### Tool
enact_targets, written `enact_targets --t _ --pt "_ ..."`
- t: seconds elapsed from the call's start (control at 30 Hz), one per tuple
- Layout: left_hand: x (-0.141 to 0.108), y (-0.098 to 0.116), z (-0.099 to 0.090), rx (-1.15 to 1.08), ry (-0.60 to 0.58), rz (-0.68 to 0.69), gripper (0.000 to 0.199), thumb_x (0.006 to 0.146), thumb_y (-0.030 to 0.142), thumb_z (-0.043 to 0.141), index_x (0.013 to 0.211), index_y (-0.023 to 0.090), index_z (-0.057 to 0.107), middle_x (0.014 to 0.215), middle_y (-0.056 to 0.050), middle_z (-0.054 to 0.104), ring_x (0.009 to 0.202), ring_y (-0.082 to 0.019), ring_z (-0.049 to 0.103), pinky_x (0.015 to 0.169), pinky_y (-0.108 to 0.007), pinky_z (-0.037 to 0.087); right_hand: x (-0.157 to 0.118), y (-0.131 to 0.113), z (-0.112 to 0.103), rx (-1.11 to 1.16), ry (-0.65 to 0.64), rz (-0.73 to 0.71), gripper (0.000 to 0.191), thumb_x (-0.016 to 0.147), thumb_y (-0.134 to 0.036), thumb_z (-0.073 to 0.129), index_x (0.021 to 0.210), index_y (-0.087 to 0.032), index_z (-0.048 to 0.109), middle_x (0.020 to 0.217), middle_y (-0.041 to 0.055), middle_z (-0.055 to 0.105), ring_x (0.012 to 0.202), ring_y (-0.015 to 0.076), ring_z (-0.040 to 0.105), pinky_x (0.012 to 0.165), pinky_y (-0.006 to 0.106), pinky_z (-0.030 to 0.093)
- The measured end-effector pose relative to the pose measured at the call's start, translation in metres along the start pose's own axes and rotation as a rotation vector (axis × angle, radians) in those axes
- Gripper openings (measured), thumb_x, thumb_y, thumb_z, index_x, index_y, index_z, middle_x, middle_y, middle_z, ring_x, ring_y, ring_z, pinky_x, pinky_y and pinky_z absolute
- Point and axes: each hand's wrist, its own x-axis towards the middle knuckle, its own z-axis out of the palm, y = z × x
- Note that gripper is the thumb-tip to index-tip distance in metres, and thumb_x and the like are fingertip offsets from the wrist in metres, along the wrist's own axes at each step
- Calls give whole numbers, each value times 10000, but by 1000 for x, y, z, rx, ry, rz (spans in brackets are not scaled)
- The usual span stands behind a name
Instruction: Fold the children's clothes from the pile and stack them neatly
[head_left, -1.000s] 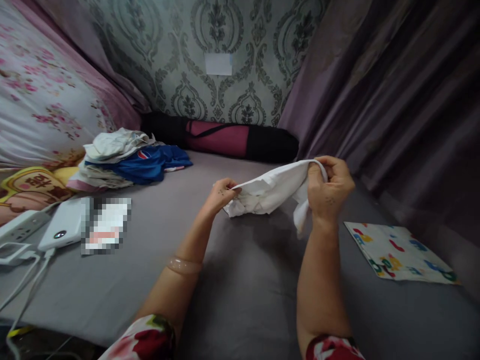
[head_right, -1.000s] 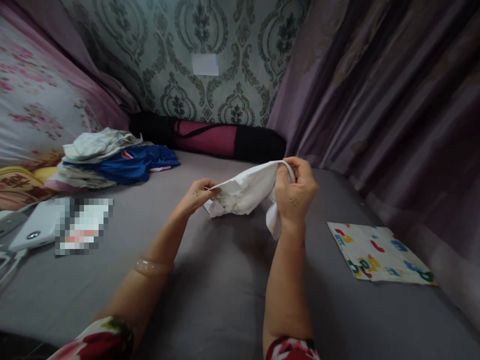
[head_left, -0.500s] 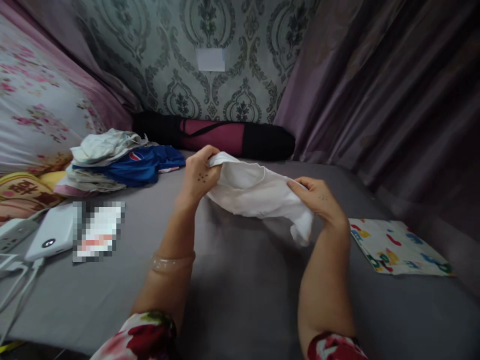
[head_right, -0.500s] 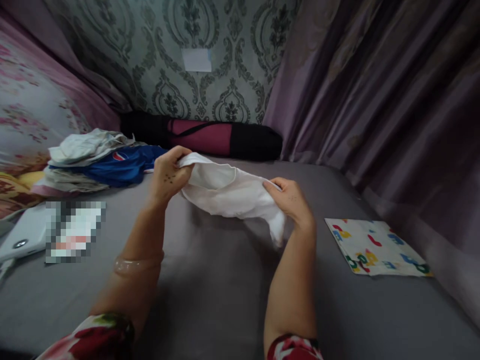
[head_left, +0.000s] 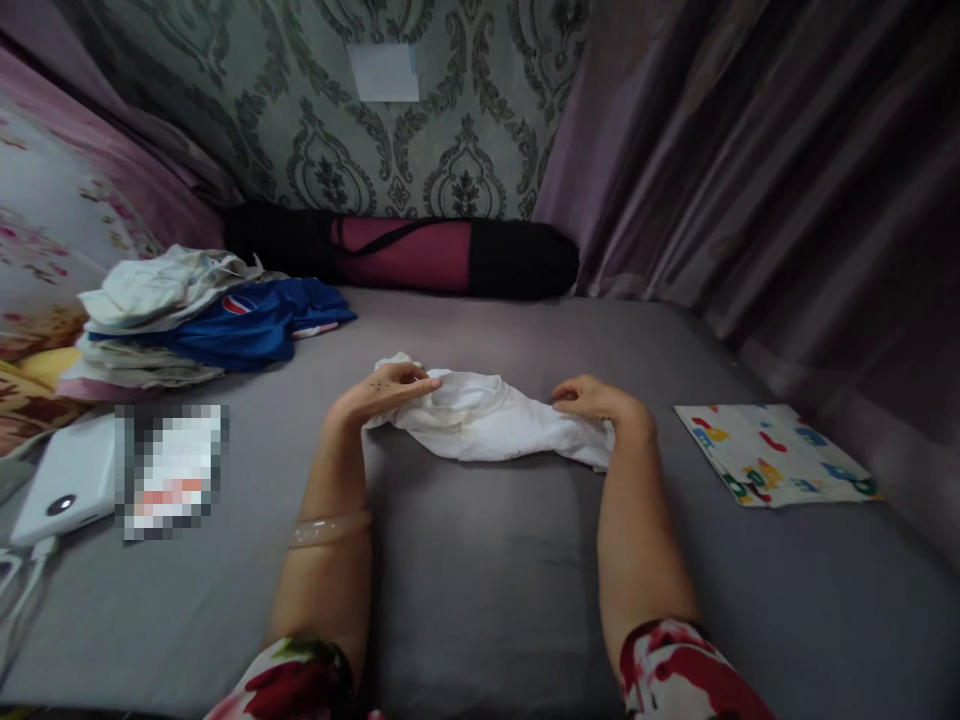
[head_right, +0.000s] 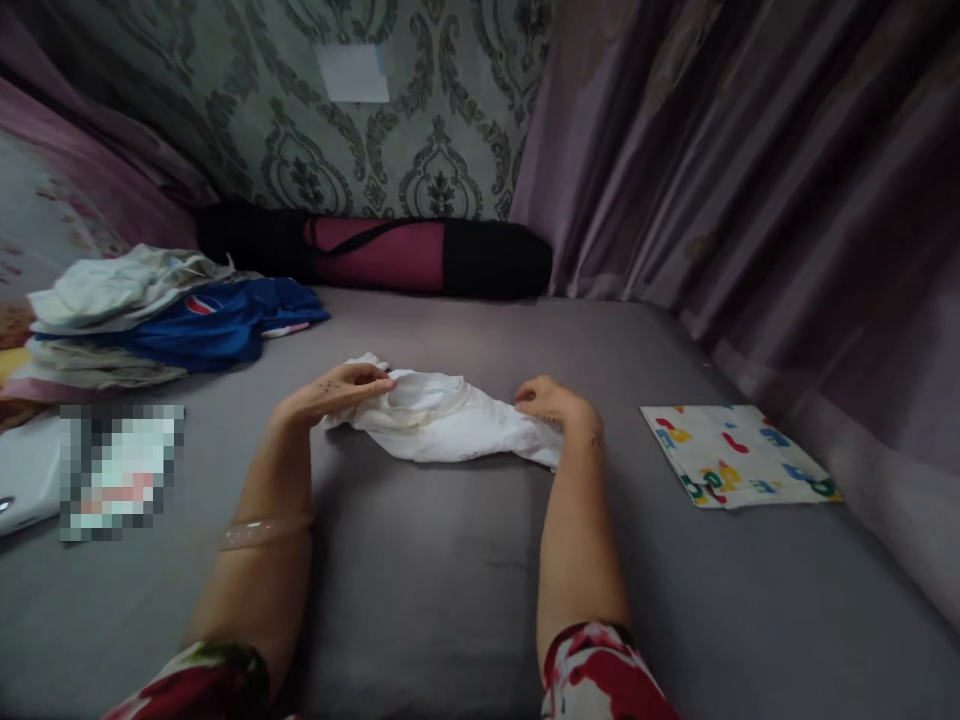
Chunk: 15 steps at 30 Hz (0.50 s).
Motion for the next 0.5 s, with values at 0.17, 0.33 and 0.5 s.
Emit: enact_targets --t 0.17,0.33,0.5 --pt "-6 -3 -21 38 -156 -143 388 557 347 840 899 198 734 790 -39 696 664 -162 601 536 -210 388 16 -26 26 -14 138 -253 208 854 -238 541 847 -226 748 902 47 744 817 215 654 768 313 486" --pt "-12 -9 -37 40 -112 -143 388 502 256 834 869 202 720 774 -22 676 635 -141 576 540 -209 397 25 -33 48 39 34 -304 216 854 -291 532 852 -211 732 890 42 741 790 195 640 697 274 472" --pt "-9 -14 -36 152 -38 -91 253 517 217 754 757 200 678 680 13 597 582 -130 503 517 -214 358 20 -31 41 82 -26 -266 262 802 -428 582 744 -191 676 655 -5 634 591 136 537 538 241 381"
